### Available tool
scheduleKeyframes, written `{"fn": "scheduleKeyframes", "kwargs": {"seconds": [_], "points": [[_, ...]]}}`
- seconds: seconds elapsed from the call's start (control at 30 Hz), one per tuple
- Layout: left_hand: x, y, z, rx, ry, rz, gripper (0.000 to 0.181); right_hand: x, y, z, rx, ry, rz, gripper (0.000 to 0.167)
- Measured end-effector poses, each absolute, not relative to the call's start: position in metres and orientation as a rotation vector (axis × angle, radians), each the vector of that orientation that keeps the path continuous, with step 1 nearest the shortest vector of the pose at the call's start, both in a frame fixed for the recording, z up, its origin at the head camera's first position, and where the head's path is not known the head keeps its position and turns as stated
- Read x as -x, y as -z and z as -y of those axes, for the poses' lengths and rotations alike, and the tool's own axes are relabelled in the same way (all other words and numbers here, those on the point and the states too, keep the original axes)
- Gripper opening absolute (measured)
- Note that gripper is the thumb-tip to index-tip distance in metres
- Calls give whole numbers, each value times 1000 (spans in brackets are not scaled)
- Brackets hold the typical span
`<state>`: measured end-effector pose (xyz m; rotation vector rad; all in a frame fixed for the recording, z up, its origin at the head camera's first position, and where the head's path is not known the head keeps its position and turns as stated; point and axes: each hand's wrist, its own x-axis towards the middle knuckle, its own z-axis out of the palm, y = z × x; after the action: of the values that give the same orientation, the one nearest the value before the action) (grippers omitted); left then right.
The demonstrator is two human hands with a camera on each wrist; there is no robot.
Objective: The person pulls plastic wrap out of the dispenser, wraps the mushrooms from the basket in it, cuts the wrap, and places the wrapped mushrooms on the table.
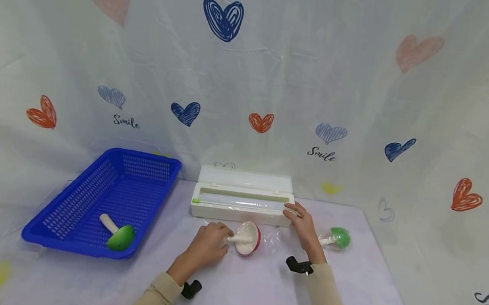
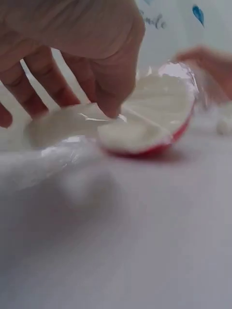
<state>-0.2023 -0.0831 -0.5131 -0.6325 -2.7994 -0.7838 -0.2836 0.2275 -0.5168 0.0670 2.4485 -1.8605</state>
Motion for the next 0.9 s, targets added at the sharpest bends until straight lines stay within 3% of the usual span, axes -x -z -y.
{"fn": "scheduleKeyframes", "kwargs": {"seconds": [0.13,0.23,0.33,0.5,0.7,0.9], "points": [[200,532,70,537,688,2851,40,279,510,-222,-82,1930,-2484,50],[206,538,67,475,712,2857,44,264,507,-215,26,1982,-2749,37],[210,540,68,481,759,2862,41,242,508,-205,367,1973,-3003,23],[211,536,74,497,909,2903,39,210,525,-192,831,1645,-2980,35],[209,528,87,578,1164,2954,41,196,544,-179,773,1521,-2863,44],[209,531,96,613,1395,2960,36,198,543,-174,600,1537,-2871,29]]}}
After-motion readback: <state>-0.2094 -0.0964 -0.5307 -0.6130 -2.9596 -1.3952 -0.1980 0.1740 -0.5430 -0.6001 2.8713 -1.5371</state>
